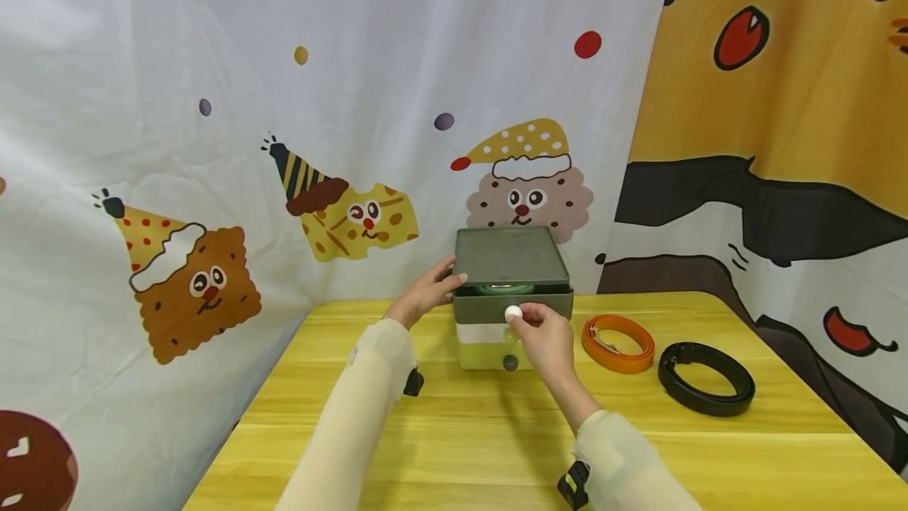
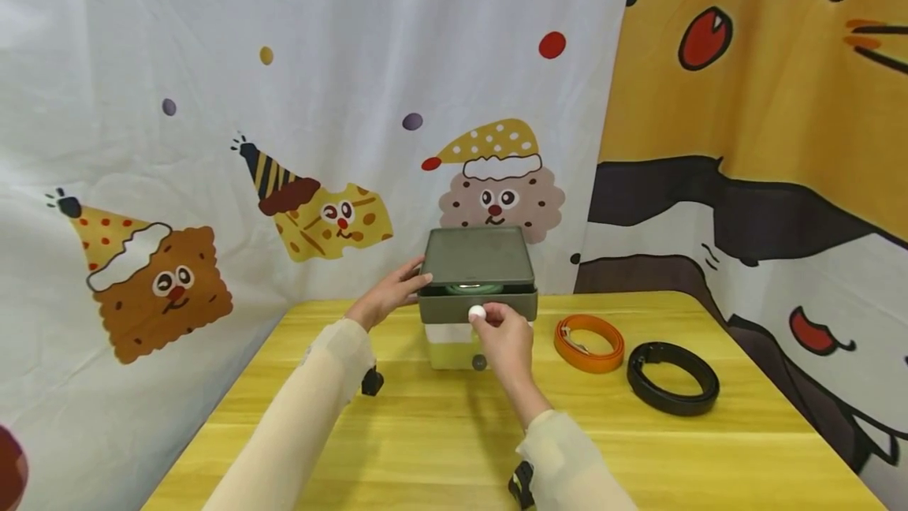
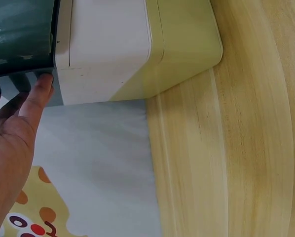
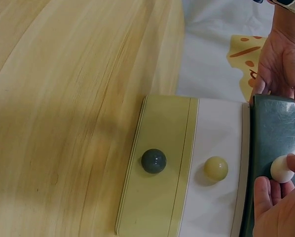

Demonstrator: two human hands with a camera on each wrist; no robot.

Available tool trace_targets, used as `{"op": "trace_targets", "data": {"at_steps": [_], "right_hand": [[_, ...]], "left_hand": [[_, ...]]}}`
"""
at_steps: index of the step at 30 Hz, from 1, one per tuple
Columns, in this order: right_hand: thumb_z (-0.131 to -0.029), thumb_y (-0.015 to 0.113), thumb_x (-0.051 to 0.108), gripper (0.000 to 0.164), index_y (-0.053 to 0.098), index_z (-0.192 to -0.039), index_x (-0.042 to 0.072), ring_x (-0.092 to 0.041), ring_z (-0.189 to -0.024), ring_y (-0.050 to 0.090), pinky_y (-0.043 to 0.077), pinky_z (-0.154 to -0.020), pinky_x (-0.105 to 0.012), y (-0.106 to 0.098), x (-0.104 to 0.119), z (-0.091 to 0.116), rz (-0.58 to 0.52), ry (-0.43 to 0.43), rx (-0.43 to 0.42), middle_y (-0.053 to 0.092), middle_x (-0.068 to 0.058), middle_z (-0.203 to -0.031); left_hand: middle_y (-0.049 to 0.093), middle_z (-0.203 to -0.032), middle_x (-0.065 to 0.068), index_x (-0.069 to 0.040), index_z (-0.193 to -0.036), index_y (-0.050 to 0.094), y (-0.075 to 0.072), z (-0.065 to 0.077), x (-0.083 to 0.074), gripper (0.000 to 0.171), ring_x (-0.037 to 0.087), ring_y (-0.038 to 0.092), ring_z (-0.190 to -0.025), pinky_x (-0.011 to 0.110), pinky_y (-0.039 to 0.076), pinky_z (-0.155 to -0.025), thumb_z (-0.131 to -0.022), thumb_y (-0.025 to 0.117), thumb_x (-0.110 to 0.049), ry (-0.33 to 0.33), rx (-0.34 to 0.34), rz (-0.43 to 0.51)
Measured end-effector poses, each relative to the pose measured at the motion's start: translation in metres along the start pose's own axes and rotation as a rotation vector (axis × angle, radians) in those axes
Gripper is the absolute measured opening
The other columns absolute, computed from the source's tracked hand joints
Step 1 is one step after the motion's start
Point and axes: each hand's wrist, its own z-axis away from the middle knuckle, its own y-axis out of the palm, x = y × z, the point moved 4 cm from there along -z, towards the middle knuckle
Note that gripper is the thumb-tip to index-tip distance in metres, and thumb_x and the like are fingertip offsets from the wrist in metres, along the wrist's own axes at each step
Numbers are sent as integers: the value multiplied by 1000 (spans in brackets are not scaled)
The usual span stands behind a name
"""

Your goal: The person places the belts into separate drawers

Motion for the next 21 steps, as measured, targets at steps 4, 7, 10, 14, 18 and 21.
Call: {"op": "trace_targets", "data": {"at_steps": [4, 7, 10, 14, 18, 21], "right_hand": [[-90, 75, 22, 26, 71, -109, 4, -22, -87, 62, 52, -73, -31, 1, 0, -2, 4, 0, 1, 68, -10, -99], [-91, 75, 22, 26, 71, -108, 4, -22, -87, 62, 52, -73, -30, 3, -1, -4, 11, -1, -1, 68, -10, -98], [-91, 74, 21, 25, 71, -108, 4, -22, -86, 62, 52, -71, -28, 4, -3, -6, 14, 1, -2, 68, -11, -98], [-91, 74, 21, 24, 71, -108, 3, -22, -86, 61, 52, -69, -26, 4, -3, -9, 8, 0, -7, 68, -11, -97], [-91, 74, 21, 24, 72, -107, 3, -22, -85, 62, 51, -68, -25, 5, -2, -13, 14, -1, -11, 68, -12, -97], [-91, 75, 21, 24, 72, -107, 3, -22, -85, 63, 51, -68, -25, 5, -2, -15, 24, -7, -20, 69, -12, -97]], "left_hand": [[18, -164, 7, -27, -160, 20, -1, 0, 0, 75, 25, 27, -147, 45, 39, -111, -99, 59, -45, 3, -1, 8], [17, -164, 8, -26, -160, 21, -1, 0, 0, 75, 25, 27, -147, 45, 39, -111, -99, 60, -44, 9, -3, 13], [16, -164, 9, -26, -160, 21, -1, 0, 0, 74, 26, 27, -147, 46, 39, -111, -99, 60, -42, 12, -2, 18], [17, -164, 9, -25, -160, 21, 0, 0, 0, 73, 28, 30, -145, 46, 39, -110, -100, 60, -40, 9, -1, 23], [17, -164, 9, -26, -160, 21, 1, 1, -1, 73, 28, 32, -144, 47, 38, -111, -100, 60, -40, 6, -2, 24], [17, -164, 8, -27, -160, 21, 0, 1, -1, 73, 27, 33, -144, 46, 38, -111, -99, 61, -40, 1, -2, 23]]}}
